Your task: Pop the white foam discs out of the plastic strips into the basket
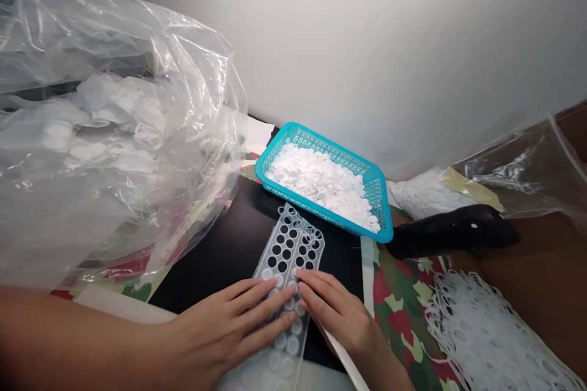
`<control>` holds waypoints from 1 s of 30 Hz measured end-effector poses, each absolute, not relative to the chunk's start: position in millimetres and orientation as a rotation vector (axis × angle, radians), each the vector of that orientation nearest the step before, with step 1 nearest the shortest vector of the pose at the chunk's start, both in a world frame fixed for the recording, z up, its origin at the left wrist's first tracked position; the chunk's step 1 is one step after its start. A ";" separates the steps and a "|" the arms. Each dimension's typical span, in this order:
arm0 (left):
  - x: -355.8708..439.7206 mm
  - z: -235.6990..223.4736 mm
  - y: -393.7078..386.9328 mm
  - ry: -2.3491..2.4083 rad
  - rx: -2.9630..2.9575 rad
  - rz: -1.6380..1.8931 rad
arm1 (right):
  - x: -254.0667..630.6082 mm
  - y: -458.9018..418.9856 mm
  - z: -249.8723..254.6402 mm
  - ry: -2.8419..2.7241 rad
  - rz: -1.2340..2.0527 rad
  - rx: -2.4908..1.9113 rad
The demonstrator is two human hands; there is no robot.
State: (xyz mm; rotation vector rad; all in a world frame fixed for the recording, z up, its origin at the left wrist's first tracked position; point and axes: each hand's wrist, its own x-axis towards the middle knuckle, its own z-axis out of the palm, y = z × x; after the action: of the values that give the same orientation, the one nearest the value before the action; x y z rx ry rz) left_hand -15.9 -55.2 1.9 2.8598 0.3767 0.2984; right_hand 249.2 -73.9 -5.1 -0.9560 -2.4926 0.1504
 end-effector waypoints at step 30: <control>-14.8 -2.0 -49.8 0.288 2.803 0.293 | 246.9 -74.3 6.3 -2.143 -0.277 -1.193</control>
State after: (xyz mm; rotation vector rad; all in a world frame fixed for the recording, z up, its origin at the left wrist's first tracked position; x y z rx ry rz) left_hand -14.8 -49.8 -2.0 2.8028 0.2880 0.2932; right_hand 246.9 -74.3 6.3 -1.1932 -2.1433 -0.2768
